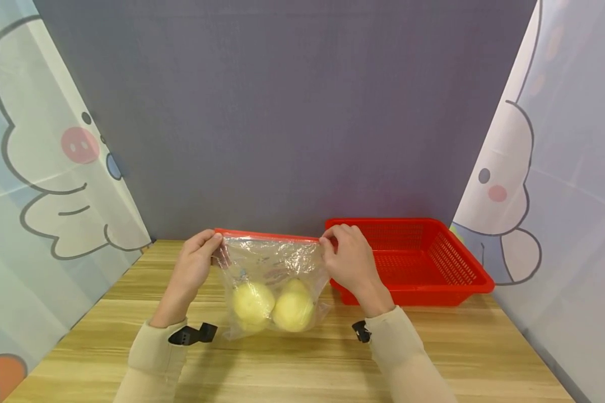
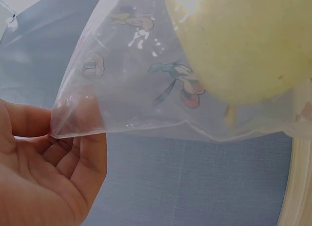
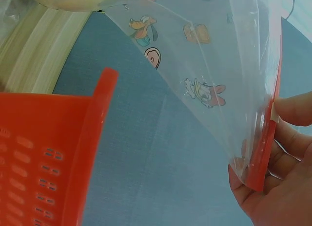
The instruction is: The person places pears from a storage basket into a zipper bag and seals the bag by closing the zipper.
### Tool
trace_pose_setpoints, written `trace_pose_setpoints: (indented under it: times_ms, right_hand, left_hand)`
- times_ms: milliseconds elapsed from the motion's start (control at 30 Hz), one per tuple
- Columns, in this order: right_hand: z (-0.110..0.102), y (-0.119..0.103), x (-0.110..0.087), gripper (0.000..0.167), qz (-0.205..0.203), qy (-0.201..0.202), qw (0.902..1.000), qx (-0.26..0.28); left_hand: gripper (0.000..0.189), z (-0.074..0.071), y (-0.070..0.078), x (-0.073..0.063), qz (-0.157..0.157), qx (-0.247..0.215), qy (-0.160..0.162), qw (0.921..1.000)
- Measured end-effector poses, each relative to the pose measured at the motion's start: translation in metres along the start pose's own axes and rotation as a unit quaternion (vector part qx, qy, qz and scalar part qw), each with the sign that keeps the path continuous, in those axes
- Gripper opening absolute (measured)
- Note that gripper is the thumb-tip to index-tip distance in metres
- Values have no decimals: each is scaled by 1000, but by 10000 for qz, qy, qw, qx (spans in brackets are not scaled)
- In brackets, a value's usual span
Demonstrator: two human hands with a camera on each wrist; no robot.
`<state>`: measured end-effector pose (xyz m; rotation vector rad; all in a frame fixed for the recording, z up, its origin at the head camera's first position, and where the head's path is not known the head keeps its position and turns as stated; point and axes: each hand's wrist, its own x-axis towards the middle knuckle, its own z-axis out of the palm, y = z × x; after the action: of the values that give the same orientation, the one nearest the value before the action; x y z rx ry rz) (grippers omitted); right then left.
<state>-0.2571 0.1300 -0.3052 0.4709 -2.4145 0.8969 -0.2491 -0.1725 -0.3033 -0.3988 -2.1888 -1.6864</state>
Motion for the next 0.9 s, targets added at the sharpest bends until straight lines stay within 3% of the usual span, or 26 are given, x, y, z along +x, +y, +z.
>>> trace_pose_setpoints:
  times_ms: [900]
  right_hand:
    - [4,20,-13,7,-384,684,9956,512]
  left_hand:
    - [33,4,0,1,1,70,75,9999]
